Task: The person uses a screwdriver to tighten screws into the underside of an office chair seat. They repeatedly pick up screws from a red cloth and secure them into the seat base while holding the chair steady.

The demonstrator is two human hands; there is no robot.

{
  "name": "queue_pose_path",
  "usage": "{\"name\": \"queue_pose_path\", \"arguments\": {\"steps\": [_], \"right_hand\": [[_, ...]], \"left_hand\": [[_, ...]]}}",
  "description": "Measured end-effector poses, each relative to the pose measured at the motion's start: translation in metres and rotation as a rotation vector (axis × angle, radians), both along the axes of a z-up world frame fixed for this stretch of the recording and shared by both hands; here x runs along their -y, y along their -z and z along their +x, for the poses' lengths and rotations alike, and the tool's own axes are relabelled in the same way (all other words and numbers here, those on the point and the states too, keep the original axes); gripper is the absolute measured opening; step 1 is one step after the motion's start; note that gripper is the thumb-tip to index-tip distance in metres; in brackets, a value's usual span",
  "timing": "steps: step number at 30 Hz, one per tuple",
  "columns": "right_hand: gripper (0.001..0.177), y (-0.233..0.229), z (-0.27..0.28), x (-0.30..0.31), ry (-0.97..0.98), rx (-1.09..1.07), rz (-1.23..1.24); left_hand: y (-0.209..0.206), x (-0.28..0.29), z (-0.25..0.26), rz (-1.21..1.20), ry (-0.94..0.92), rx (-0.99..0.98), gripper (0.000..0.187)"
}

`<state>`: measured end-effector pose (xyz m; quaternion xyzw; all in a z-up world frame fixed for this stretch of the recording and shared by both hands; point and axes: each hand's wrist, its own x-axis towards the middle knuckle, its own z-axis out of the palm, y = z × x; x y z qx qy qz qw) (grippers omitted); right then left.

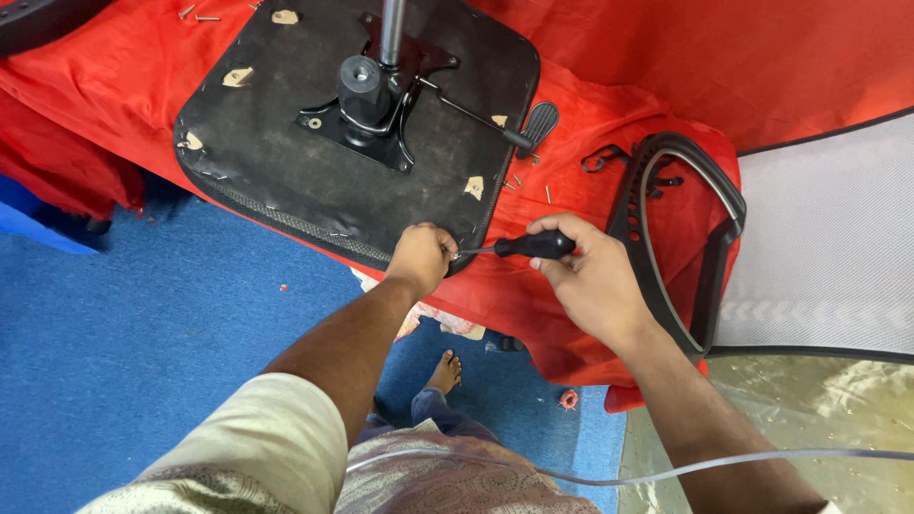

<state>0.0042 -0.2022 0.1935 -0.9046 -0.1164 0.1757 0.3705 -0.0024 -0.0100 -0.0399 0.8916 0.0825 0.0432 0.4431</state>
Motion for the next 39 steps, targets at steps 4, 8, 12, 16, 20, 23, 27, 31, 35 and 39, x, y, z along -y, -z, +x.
{"name": "queue_pose_path", "arguments": {"steps": [4,8,12,16,20,23,27,31,35,39], "right_hand": [[0.033,0.004,0.001,-0.001,-0.093,0.089,0.025],[0.033,0.006,0.001,0.000,-0.078,0.078,0.016],[0.033,0.006,0.001,0.000,-0.064,0.039,0.019],[0.033,0.002,0.001,-0.003,-0.103,0.097,0.034],[0.033,-0.005,0.002,-0.010,-0.141,0.195,-0.090],[0.035,-0.005,0.004,-0.017,-0.122,0.230,-0.198],[0.036,0.001,0.008,-0.023,-0.243,0.386,-0.146],[0.035,0.005,0.016,-0.022,-0.281,0.373,-0.110],[0.030,0.005,0.023,-0.026,-0.341,0.431,-0.081],[0.035,0.005,0.028,-0.037,-0.212,0.301,-0.330]], "left_hand": [[-0.003,0.000,0.001,-0.027,-0.007,-0.031,0.011],[-0.006,0.000,0.001,-0.032,-0.007,-0.043,0.010],[-0.010,0.000,0.000,-0.078,-0.032,-0.066,0.012],[-0.013,-0.001,-0.001,-0.085,-0.028,-0.075,0.012],[-0.014,-0.001,-0.001,-0.039,-0.011,-0.052,0.013],[-0.016,-0.001,-0.002,-0.030,-0.017,-0.051,0.013],[-0.018,-0.003,-0.001,-0.046,-0.002,-0.026,0.011],[-0.014,-0.001,0.000,-0.029,-0.019,-0.054,0.010],[-0.003,-0.001,0.005,0.006,-0.009,-0.024,0.010],[0.007,-0.005,0.009,-0.031,0.030,0.015,0.017]]}}
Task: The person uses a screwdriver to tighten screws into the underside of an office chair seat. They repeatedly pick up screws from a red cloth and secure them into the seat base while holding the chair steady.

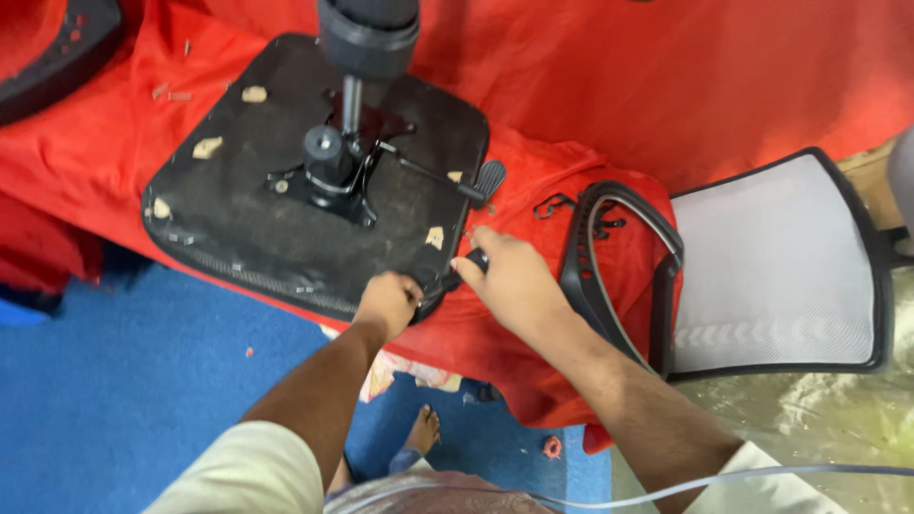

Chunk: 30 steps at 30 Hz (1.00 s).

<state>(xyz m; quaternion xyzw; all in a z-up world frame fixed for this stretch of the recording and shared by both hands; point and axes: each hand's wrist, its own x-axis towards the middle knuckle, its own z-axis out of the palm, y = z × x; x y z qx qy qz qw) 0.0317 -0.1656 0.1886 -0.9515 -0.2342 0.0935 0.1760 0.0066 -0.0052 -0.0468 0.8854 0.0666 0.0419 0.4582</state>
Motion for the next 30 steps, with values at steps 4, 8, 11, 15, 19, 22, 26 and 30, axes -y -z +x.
{"name": "queue_pose_path", "arguments": {"steps": [4,8,11,15,19,22,26,30], "right_hand": [[0.038,0.004,0.001,-0.001,-0.024,0.056,-0.015],[0.041,0.010,-0.002,0.003,-0.254,0.271,0.254],[0.035,0.008,-0.004,-0.002,-0.185,0.170,0.232],[0.034,0.005,-0.008,-0.011,-0.027,-0.005,0.063],[0.035,0.009,-0.007,-0.016,-0.098,0.159,0.102],[0.035,0.011,-0.003,-0.014,-0.172,0.268,0.220],[0.035,0.003,-0.003,-0.011,-0.042,0.064,0.120],[0.035,-0.009,-0.009,-0.015,0.059,-0.054,-0.135]], "left_hand": [[-0.002,0.000,-0.002,-0.018,-0.018,-0.016,0.014],[-0.012,0.002,-0.007,0.020,-0.047,-0.038,0.008],[-0.021,-0.001,-0.008,0.000,-0.050,-0.099,0.009],[-0.026,0.001,-0.008,-0.011,-0.041,-0.140,0.012],[-0.027,0.001,-0.009,-0.021,-0.041,-0.143,0.014],[-0.025,0.003,-0.010,-0.012,-0.057,-0.119,0.014],[-0.022,0.001,-0.008,-0.033,-0.047,-0.146,0.011],[-0.017,-0.001,-0.006,-0.053,-0.007,-0.112,0.013]]}}
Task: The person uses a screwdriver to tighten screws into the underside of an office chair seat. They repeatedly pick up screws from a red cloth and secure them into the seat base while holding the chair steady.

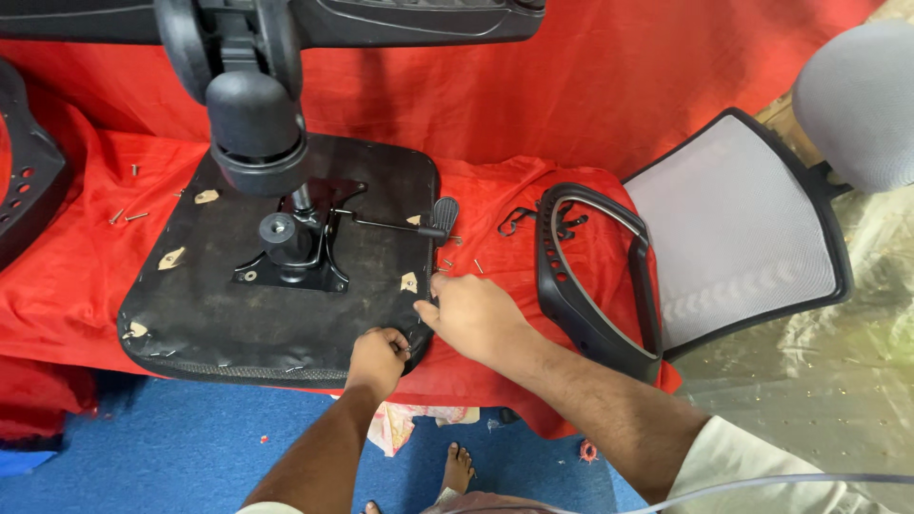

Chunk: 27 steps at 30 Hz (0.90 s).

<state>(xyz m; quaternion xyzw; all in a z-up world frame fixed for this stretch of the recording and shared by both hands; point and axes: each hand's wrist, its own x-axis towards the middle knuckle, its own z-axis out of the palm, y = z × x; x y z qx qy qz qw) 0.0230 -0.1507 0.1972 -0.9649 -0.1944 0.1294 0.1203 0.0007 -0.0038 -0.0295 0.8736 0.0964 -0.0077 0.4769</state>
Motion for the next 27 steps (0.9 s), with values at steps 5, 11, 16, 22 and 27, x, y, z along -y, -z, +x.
{"name": "queue_pose_path", "arguments": {"steps": [5,11,16,22,27], "right_hand": [[0.035,-0.002,-0.001,-0.002,-0.079,0.028,0.134],[0.037,0.005,0.005,0.010,-0.126,-0.095,0.268],[0.036,0.012,0.004,0.019,-0.329,0.043,0.469],[0.035,0.008,0.003,0.026,-0.237,-0.033,0.491],[0.036,0.003,0.000,0.027,-0.283,-0.087,0.495]], "left_hand": [[0.006,0.001,0.002,-0.035,-0.002,-0.005,0.015],[0.006,0.001,0.003,-0.064,-0.026,-0.073,0.012],[0.000,0.001,0.002,-0.071,-0.022,-0.059,0.011],[-0.006,0.000,0.001,-0.064,-0.018,-0.072,0.010],[-0.010,0.001,0.000,-0.065,-0.026,-0.098,0.009]]}}
